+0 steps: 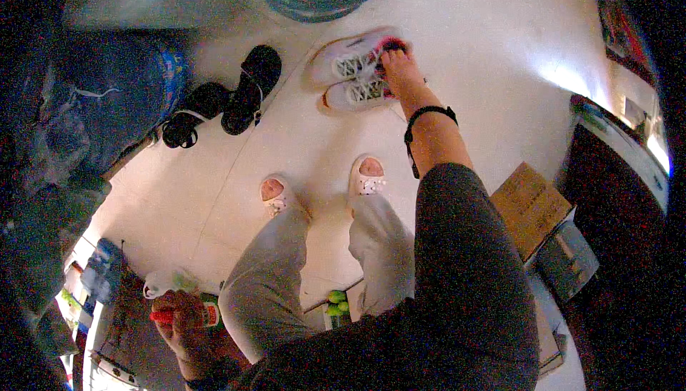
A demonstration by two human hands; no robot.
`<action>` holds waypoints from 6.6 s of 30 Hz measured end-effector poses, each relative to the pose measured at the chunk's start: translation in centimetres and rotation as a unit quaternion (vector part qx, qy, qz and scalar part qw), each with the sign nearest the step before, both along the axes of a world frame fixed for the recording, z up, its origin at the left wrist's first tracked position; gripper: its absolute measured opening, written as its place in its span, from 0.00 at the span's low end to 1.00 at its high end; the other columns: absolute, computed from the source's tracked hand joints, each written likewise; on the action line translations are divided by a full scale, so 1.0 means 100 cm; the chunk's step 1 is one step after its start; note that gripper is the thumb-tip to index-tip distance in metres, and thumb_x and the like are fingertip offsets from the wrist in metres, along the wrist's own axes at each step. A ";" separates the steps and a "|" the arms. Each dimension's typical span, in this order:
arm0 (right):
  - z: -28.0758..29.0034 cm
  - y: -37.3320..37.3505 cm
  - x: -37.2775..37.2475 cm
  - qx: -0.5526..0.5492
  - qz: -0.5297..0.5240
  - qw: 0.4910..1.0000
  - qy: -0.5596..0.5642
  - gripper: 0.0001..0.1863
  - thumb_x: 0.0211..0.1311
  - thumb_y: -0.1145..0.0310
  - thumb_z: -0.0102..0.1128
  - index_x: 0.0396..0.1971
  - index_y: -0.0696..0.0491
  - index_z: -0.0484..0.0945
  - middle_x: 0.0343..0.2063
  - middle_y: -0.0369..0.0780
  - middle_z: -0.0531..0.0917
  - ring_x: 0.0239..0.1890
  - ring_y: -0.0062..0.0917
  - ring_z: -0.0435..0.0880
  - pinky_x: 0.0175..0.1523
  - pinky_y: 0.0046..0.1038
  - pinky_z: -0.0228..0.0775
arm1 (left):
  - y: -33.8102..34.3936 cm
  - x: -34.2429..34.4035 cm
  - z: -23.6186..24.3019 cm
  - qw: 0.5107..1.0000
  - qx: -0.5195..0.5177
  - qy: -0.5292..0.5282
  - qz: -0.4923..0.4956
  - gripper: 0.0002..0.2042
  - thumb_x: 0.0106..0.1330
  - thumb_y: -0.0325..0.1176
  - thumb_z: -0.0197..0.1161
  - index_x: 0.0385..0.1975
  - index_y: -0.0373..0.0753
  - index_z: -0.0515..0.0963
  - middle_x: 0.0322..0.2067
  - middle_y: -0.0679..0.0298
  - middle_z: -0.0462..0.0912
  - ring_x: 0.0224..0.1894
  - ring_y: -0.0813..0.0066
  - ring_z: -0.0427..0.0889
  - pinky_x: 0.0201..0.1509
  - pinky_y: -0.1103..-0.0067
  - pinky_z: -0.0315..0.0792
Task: The person applies glue from a bottle to the detached sole of a sneaker, wipes the sole with a tissue, and presses the parts together by hand.
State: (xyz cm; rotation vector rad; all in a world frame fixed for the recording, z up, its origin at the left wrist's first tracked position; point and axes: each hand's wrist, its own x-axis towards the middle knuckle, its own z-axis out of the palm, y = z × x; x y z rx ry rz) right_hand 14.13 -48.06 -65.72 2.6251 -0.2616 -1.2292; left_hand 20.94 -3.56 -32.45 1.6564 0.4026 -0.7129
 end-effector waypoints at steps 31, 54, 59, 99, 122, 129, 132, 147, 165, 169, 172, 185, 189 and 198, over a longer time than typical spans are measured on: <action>0.504 0.421 0.068 0.537 0.022 0.841 -0.057 0.21 0.39 0.62 0.57 0.36 0.58 0.72 0.29 0.50 0.77 0.35 0.42 0.76 0.41 0.35 0.68 | 0.246 -0.102 0.293 0.877 -0.014 -0.222 0.426 0.04 0.57 0.26 0.53 0.32 0.35 0.70 0.19 0.66 0.71 0.21 0.82 0.69 0.24 0.85 0.63; 0.640 0.840 0.366 0.663 0.117 0.734 -0.093 0.17 0.45 0.68 0.55 0.38 0.57 0.73 0.29 0.42 0.79 0.31 0.22 0.76 0.37 0.25 0.67 | 0.610 0.104 0.357 0.756 -0.075 -0.341 0.554 0.05 0.59 0.28 0.53 0.32 0.36 0.71 0.20 0.69 0.71 0.23 0.82 0.70 0.27 0.86 0.63; 0.649 0.940 0.451 0.662 0.125 0.736 -0.072 0.18 0.45 0.68 0.55 0.39 0.57 0.72 0.31 0.44 0.79 0.33 0.25 0.77 0.41 0.25 0.67 | 0.694 0.159 0.368 0.739 -0.067 -0.346 0.574 0.04 0.59 0.28 0.53 0.32 0.37 0.71 0.19 0.68 0.71 0.23 0.83 0.70 0.27 0.86 0.63; 0.605 1.798 0.795 0.653 0.463 0.591 0.100 0.13 0.42 0.66 0.55 0.26 0.59 0.74 0.20 0.47 0.77 0.22 0.30 0.76 0.30 0.28 0.67 | 1.399 0.483 0.354 0.479 -0.019 -0.437 0.761 0.06 0.58 0.29 0.54 0.33 0.37 0.71 0.21 0.68 0.71 0.23 0.80 0.71 0.30 0.83 0.67; 0.606 2.343 0.651 0.625 0.557 0.510 0.197 0.13 0.40 0.66 0.55 0.25 0.60 0.73 0.18 0.47 0.76 0.22 0.34 0.76 0.30 0.28 0.67 | 1.787 0.287 0.360 0.321 0.149 -0.351 0.867 0.05 0.59 0.27 0.50 0.34 0.35 0.70 0.21 0.68 0.70 0.22 0.82 0.70 0.26 0.86 0.64; 0.576 2.475 0.544 0.580 0.601 0.480 0.268 0.15 0.38 0.62 0.57 0.22 0.59 0.73 0.19 0.49 0.76 0.23 0.36 0.76 0.30 0.30 0.67 | 1.841 0.203 0.339 0.240 0.187 -0.286 0.909 0.05 0.58 0.27 0.52 0.32 0.34 0.70 0.20 0.67 0.69 0.20 0.82 0.69 0.20 0.88 0.61; 0.578 2.521 0.491 0.542 0.637 0.481 0.263 0.17 0.38 0.59 0.56 0.21 0.59 0.73 0.21 0.49 0.76 0.26 0.39 0.76 0.32 0.32 0.67 | 1.880 0.149 0.328 0.251 0.208 -0.262 0.908 0.05 0.57 0.26 0.52 0.32 0.36 0.70 0.20 0.67 0.70 0.22 0.80 0.70 0.23 0.85 0.64; 0.553 2.767 0.306 0.515 0.655 0.505 0.224 0.17 0.38 0.59 0.55 0.23 0.58 0.75 0.23 0.49 0.78 0.29 0.39 0.77 0.36 0.33 0.69 | 2.105 -0.072 0.286 0.396 0.129 -0.115 0.902 0.05 0.55 0.30 0.58 0.29 0.38 0.75 0.21 0.70 0.72 0.23 0.84 0.71 0.27 0.86 0.66; 0.529 3.064 -0.005 0.472 0.739 0.411 0.249 0.18 0.39 0.59 0.56 0.24 0.60 0.74 0.27 0.52 0.77 0.32 0.43 0.75 0.38 0.34 0.68 | 2.146 -0.473 0.369 0.177 0.407 0.140 0.885 0.02 0.57 0.28 0.54 0.27 0.40 0.74 0.17 0.74 0.69 0.17 0.89 0.64 0.19 0.90 0.59; 0.525 3.098 -0.056 0.453 0.717 0.462 0.259 0.17 0.40 0.59 0.55 0.24 0.60 0.74 0.25 0.50 0.77 0.31 0.40 0.76 0.37 0.33 0.68 | 2.182 -0.570 0.373 0.134 0.525 0.178 0.822 0.05 0.54 0.23 0.53 0.28 0.39 0.74 0.16 0.75 0.66 0.18 0.89 0.60 0.19 0.89 0.56; 0.527 3.127 -0.102 0.423 0.734 0.473 0.241 0.18 0.40 0.59 0.55 0.25 0.60 0.74 0.26 0.50 0.77 0.32 0.40 0.77 0.37 0.33 0.68 | 2.264 -0.596 0.335 0.276 0.431 0.185 0.839 0.07 0.53 0.22 0.52 0.30 0.39 0.75 0.16 0.75 0.66 0.19 0.88 0.61 0.21 0.88 0.58; 0.512 3.287 -0.291 0.389 0.762 0.450 0.257 0.19 0.39 0.56 0.55 0.26 0.57 0.75 0.29 0.50 0.77 0.35 0.42 0.76 0.42 0.34 0.67 | 2.543 -0.570 0.129 0.749 0.135 0.078 0.643 0.15 0.45 0.34 0.60 0.37 0.42 0.76 0.31 0.56 0.78 0.36 0.63 0.75 0.43 0.75 0.68; 0.524 3.335 -0.334 0.377 0.755 0.469 0.260 0.18 0.40 0.57 0.55 0.26 0.57 0.74 0.28 0.50 0.77 0.34 0.41 0.76 0.40 0.34 0.67 | 2.580 -0.586 0.108 0.796 0.192 0.034 0.573 0.14 0.43 0.34 0.60 0.32 0.41 0.77 0.30 0.54 0.77 0.35 0.56 0.74 0.40 0.70 0.68; 0.515 3.399 -0.407 0.362 0.734 0.526 0.230 0.20 0.40 0.57 0.55 0.28 0.59 0.74 0.29 0.51 0.77 0.34 0.41 0.76 0.40 0.33 0.67 | 2.700 -0.694 0.141 0.826 0.051 0.079 0.556 0.09 0.47 0.37 0.57 0.22 0.38 0.75 0.21 0.54 0.77 0.21 0.64 0.73 0.27 0.71 0.68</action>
